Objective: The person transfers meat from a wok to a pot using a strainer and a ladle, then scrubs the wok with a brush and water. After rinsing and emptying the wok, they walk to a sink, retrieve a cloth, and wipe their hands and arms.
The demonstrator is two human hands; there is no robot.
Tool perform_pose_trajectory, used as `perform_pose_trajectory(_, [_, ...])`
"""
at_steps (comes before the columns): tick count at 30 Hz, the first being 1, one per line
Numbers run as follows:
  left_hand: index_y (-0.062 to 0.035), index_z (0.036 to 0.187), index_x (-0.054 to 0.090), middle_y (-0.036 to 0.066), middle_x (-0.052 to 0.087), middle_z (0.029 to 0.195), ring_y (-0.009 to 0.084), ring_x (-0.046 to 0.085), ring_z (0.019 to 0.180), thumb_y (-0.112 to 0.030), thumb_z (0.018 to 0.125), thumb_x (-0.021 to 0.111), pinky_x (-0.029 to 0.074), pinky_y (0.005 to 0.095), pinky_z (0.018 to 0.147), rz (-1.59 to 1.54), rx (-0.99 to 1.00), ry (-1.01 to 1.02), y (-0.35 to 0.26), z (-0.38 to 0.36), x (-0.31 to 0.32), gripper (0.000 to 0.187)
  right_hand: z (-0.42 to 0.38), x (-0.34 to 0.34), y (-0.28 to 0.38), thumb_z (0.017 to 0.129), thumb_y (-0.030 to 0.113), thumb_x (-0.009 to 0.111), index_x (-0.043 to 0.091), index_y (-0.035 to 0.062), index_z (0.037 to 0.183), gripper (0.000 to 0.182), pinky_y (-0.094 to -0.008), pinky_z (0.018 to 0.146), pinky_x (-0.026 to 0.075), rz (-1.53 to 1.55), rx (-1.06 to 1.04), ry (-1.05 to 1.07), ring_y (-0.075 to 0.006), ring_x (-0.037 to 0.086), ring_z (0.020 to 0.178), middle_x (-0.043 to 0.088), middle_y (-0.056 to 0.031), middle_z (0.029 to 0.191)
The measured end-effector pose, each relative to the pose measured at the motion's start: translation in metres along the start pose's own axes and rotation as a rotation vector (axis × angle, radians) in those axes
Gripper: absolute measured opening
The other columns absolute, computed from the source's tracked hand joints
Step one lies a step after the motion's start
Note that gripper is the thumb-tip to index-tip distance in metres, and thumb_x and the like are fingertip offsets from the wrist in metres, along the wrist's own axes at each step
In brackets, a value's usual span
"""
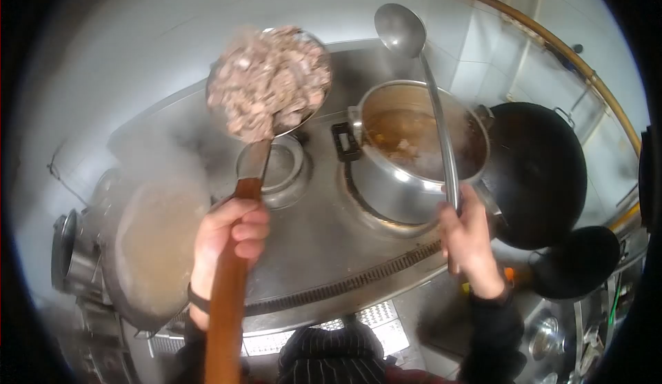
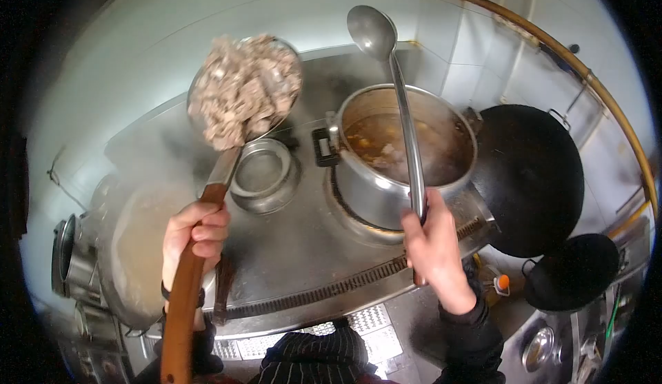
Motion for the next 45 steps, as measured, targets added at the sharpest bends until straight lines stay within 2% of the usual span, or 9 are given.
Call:
perform_pose_trajectory(12, [0.0041, 0.103, 0.048, 0.014, 0.055, 0.074, 0.0228, 0.054, 0.050, -0.002, 0.086, 0.054, 0.045, 0.0389, 0.043, 0.955, 0.225, -0.069, 0.060, 0.134, -0.046, 0.019, 0.013, 0.075, -0.036, 0.091, 0.008, 0.053, 0.050, -0.0097, 0.099, 0.020, -0.0328, 0.033, 0.040, 0.233, 0.228, -0.138, -0.0169, 0.049, 0.039, 0.052, -0.0085, 0.059])
perform_pose_trajectory(14, [0.0083, 0.114, 0.046, 0.023, 0.059, 0.076, 0.0351, 0.059, 0.054, -0.003, 0.085, 0.054, 0.047, 0.0437, 0.050, 1.451, 0.986, 0.016, 0.072, 0.160, -0.038, 0.033, 0.022, 0.067, -0.072, 0.089, 0.008, 0.056, 0.050, -0.0112, 0.097, 0.022, -0.0348, 0.034, 0.040, 0.186, 0.310, -0.098, -0.0202, 0.052, 0.039, 0.054, -0.0114, 0.059])
perform_pose_trajectory(17, [0.0105, 0.121, 0.042, 0.029, 0.060, 0.078, 0.0444, 0.060, 0.060, -0.003, 0.083, 0.056, 0.048, 0.0451, 0.057, 1.406, 0.812, -0.051, 0.091, 0.170, -0.030, 0.042, 0.007, 0.037, -0.094, 0.089, 0.010, 0.056, 0.051, -0.0116, 0.097, 0.023, -0.0363, 0.036, 0.043, -0.007, 0.348, -0.066, -0.0215, 0.056, 0.042, 0.056, -0.0135, 0.059])
perform_pose_trajectory(23, [0.0100, 0.118, 0.043, 0.025, 0.065, 0.079, 0.0379, 0.064, 0.064, -0.005, 0.084, 0.059, 0.051, 0.0465, 0.061, 1.092, 0.832, -0.055, 0.067, 0.153, 0.017, 0.040, -0.040, -0.045, -0.070, 0.087, 0.013, 0.065, 0.057, -0.0057, 0.108, 0.030, -0.0518, 0.069, 0.054, -0.906, 0.010, -0.183, -0.0492, 0.064, 0.078, 0.065, -0.0318, 0.080])
perform_pose_trajectory(25, [0.0057, 0.119, 0.050, 0.008, 0.061, 0.079, 0.0139, 0.059, 0.067, -0.007, 0.091, 0.056, 0.050, 0.0317, 0.054, 0.783, 0.523, -0.047, 0.039, 0.122, 0.011, 0.031, -0.070, -0.054, -0.021, 0.086, 0.012, 0.066, 0.058, -0.0049, 0.113, 0.033, -0.0496, 0.072, 0.054, -0.973, 0.029, -0.172, -0.0469, 0.066, 0.081, 0.065, -0.0310, 0.081])
perform_pose_trajectory(32, [-0.0001, 0.099, 0.053, 0.006, 0.058, 0.080, 0.0124, 0.053, 0.059, -0.012, 0.095, 0.054, 0.042, 0.0278, 0.044, 0.448, 0.574, -0.385, -0.028, 0.039, -0.130, 0.012, -0.037, -0.045, -0.024, 0.085, 0.012, 0.065, 0.064, 0.0019, 0.098, 0.017, -0.0509, 0.072, 0.052, -1.269, -0.476, -0.013, -0.0445, 0.063, 0.083, 0.063, -0.0245, 0.082])
perform_pose_trajectory(37, [0.0016, 0.097, 0.056, 0.005, 0.055, 0.074, 0.0090, 0.048, 0.052, -0.012, 0.093, 0.057, 0.037, 0.0233, 0.040, 0.373, 0.546, -0.637, -0.072, -0.075, -0.257, 0.014, 0.028, 0.001, -0.087, 0.087, 0.013, 0.062, 0.062, -0.0018, 0.100, 0.020, -0.0521, 0.072, 0.049, -0.948, -0.259, -0.051, -0.0473, 0.061, 0.086, 0.065, -0.0279, 0.084])
perform_pose_trajectory(42, [0.0013, 0.089, 0.052, 0.009, 0.058, 0.074, 0.0120, 0.053, 0.052, -0.009, 0.089, 0.054, 0.042, 0.0269, 0.039, 0.565, 0.603, -1.029, -0.121, -0.214, -0.379, 0.010, 0.018, 0.092, -0.037, 0.093, 0.010, 0.053, 0.058, -0.0073, 0.121, 0.033, -0.0299, 0.036, 0.037, -0.321, -0.101, -0.099, -0.0099, 0.049, 0.042, 0.051, -0.0047, 0.056])
perform_pose_trajectory(45, [0.0027, 0.078, 0.053, 0.010, 0.056, 0.064, 0.0168, 0.053, 0.045, -0.007, 0.086, 0.053, 0.044, 0.0308, 0.038, 0.737, 0.546, -1.184, -0.145, -0.269, -0.448, 0.012, 0.046, 0.179, -0.019, 0.095, 0.012, 0.054, 0.055, -0.0049, 0.123, 0.033, -0.0260, 0.031, 0.030, 0.085, 0.038, 0.076, -0.0076, 0.041, 0.037, 0.042, 0.0031, 0.055])
Point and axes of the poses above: each hand's wrist, its own z-axis towards the middle knuckle, its own x-axis out of the palm, y = z × x, the point moved 7 cm from there along z, towards the middle knuckle
